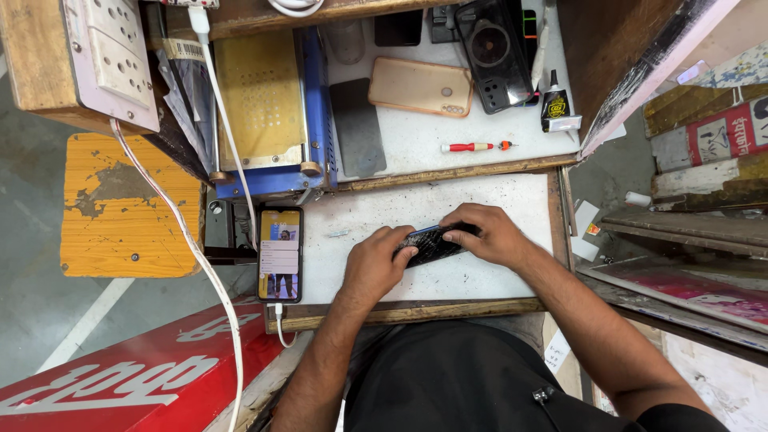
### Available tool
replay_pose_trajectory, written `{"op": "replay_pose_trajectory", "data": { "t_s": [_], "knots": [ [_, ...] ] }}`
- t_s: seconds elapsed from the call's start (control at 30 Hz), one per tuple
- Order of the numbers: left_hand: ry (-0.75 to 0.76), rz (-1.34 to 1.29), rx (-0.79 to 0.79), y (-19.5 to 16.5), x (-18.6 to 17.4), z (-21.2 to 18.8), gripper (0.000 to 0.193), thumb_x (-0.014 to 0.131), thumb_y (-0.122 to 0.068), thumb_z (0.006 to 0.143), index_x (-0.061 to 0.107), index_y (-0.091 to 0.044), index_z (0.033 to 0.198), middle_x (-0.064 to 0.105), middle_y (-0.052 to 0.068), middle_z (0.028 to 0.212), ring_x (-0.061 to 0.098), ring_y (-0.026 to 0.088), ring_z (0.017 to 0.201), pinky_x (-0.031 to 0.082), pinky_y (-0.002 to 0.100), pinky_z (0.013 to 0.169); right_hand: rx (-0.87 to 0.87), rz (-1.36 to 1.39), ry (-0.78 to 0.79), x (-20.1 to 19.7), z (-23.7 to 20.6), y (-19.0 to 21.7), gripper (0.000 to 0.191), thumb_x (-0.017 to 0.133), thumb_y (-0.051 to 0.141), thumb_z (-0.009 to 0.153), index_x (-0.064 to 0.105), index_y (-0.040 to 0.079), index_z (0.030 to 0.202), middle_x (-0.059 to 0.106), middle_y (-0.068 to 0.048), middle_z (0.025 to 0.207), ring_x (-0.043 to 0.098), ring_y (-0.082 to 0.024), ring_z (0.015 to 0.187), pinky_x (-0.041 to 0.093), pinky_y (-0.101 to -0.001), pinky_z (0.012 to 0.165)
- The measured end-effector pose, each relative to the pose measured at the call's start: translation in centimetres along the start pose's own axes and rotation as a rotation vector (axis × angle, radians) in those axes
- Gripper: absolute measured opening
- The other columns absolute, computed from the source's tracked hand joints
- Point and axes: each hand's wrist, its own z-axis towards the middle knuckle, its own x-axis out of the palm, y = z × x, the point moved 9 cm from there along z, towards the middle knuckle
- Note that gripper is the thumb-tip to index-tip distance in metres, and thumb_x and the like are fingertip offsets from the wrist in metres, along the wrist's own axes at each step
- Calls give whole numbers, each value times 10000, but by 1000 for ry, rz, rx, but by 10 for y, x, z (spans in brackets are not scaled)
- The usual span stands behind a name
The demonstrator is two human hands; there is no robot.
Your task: The person cleans the back of a black smartphone with a cloth, then places it on the workbench. They pick up a blue smartphone, wipe its screen, and wrap colorful rubber bands around it to hold the casing together. The person adjusts the bands and sets the phone down.
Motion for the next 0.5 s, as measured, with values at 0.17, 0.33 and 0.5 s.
{"op": "replay_pose_trajectory", "data": {
  "t_s": [0.17, 0.33, 0.5],
  "knots": [
    [-222, -500, -37, 11, -21, -6, 424, 786, -134, 872, 673, -91, 1278, 755, 131, 1077, 710, 186, 916, 575, 297, 778, 365, 110, -21, -6, 0, -20, 418, 786, 182, 840, 692, 123, 1243, 787, -100, 934, 732, -201, 796, 600, -340, 727],
    [-343, -943, -87, 20, -22, -9, 470, 760, -157, 923, 581, -38, 1341, 763, 121, 998, 701, 118, 894, 567, 239, 759, 322, 181, 126, 16, -7, -4, 300, 771, 158, 885, 735, 92, 1175, 812, -57, 968, 780, -137, 826, 637, -290, 775],
    [-397, -1184, -155, 22, -7, 3, 451, 708, -200, 924, 533, -51, 1313, 703, 45, 1038, 686, 116, 910, 591, 263, 757, 420, 607, -67, 54, -21, -11, 200, 707, 104, 942, 687, 27, 1126, 782, -56, 958, 730, -113, 904, 611, -281, 797]
  ]
}}
